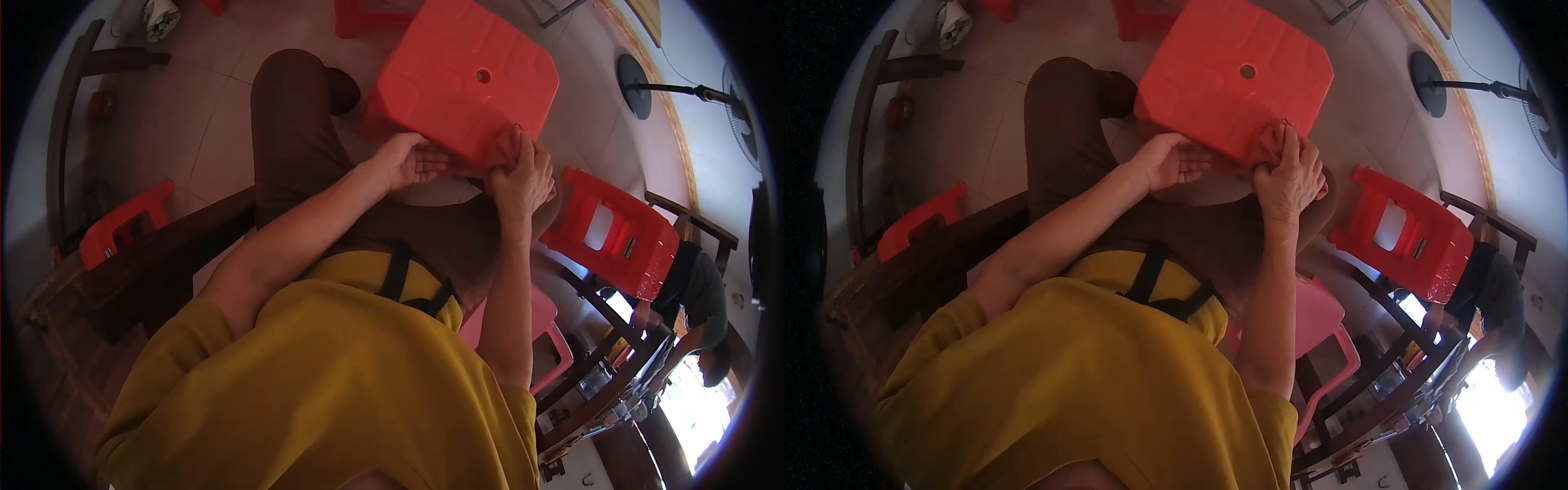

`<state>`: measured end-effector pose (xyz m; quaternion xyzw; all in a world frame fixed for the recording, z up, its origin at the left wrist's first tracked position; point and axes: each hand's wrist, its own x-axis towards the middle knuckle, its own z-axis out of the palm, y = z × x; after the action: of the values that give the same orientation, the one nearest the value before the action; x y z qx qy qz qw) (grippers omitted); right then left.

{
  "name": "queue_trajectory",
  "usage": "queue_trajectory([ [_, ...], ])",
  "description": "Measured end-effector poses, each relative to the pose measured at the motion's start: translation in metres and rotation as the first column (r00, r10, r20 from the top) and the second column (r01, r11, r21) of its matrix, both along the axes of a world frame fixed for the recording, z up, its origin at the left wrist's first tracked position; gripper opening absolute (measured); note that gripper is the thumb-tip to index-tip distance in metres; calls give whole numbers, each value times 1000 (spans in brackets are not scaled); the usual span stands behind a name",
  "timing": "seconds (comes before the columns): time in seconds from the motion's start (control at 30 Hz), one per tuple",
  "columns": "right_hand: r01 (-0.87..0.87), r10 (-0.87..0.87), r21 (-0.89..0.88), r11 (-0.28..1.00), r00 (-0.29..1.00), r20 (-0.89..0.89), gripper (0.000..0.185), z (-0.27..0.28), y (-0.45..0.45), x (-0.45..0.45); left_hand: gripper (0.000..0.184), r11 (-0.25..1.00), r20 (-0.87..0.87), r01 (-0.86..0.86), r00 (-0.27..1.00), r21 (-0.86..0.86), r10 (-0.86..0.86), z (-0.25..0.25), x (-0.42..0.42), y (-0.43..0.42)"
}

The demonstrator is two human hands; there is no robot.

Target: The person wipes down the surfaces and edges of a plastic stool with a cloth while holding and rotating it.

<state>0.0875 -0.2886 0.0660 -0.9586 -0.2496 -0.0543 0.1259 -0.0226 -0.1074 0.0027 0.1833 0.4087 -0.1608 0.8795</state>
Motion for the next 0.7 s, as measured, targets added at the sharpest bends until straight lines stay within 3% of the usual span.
queue_trajectory([
  [0.5,22,-22,16,1000,999,-30,66,2,2,1,29,994,16,-97,995,54,96,8,-2,0],
  [0.7,40,-40,1,999,999,-8,66,-1,3,0,29,970,32,-128,992,206,124,12,-7,0],
])
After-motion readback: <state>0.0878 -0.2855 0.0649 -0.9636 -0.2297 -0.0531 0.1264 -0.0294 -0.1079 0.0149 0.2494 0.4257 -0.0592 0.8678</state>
